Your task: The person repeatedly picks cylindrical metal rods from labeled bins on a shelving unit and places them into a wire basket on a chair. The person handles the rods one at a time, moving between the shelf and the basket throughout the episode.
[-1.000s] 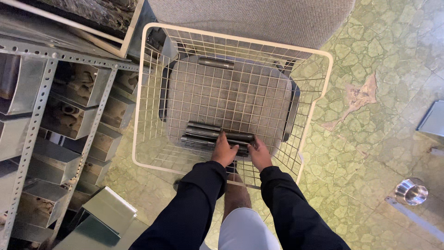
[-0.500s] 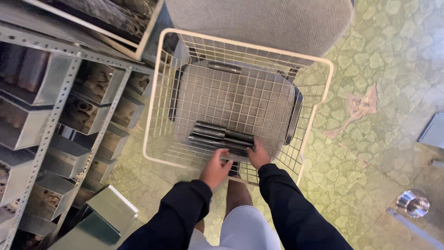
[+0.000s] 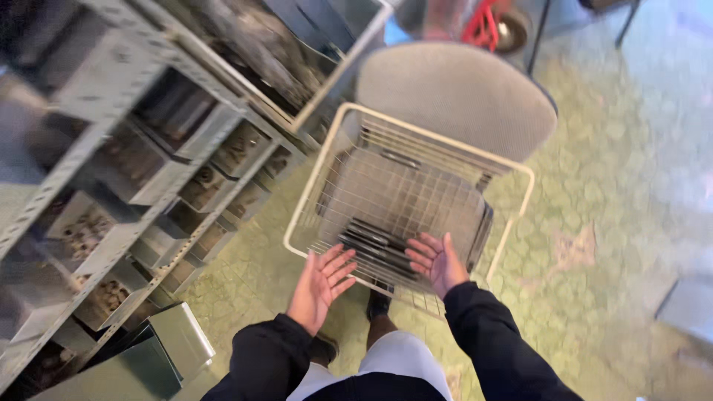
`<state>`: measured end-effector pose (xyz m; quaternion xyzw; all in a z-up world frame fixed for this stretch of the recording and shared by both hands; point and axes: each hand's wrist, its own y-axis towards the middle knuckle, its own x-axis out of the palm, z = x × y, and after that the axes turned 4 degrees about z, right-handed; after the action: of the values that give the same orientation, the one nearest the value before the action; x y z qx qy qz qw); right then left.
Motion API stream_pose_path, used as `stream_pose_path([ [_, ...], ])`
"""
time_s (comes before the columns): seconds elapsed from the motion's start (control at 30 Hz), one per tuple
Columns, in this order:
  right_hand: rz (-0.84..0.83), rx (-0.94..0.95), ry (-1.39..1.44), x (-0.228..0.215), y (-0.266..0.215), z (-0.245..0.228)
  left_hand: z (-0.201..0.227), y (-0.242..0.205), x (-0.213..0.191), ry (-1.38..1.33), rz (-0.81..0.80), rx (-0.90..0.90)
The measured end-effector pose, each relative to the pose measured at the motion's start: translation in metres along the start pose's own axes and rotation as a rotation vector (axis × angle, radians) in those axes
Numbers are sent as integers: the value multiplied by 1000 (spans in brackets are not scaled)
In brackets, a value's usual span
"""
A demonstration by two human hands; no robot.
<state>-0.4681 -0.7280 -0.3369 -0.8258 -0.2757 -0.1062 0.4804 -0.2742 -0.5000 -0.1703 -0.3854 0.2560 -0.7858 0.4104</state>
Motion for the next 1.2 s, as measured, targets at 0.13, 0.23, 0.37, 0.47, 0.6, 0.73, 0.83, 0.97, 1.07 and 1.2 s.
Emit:
stream_pose_path([
  [0.13,-200,-19,73,65,-33,-23,45,-60,-8,-270,-30,104],
  [0.23,-277,-40,-17,151,-96,-47,77,-116,-13,-326,15,168],
  [0.37,-434,-42,-113,235,-145,-50,92,-164,-52,-406,-11,323],
  [0.47,-551,-10,-165,283,-169,-39,101,-209,-80,-371,-2,463],
  [0.6,-674,-43,-280,340,-197,-15,109,-264,-120,-349,128,550],
  [0.73,-634,-149,-575,394,-235,16,121,-319,-158,-214,437,521],
  [0.83,-577,-80,-743,438,-277,42,121,-344,-203,-206,503,535],
  [0.97,-594,-144,-872,480,-301,89,128,-381,-249,-145,538,516],
  [1.07,-659,-232,-983,508,-306,118,129,-395,-286,-155,543,536],
  [1.2,-657,-343,-963,539,-296,157,132,-402,-336,-78,550,586],
])
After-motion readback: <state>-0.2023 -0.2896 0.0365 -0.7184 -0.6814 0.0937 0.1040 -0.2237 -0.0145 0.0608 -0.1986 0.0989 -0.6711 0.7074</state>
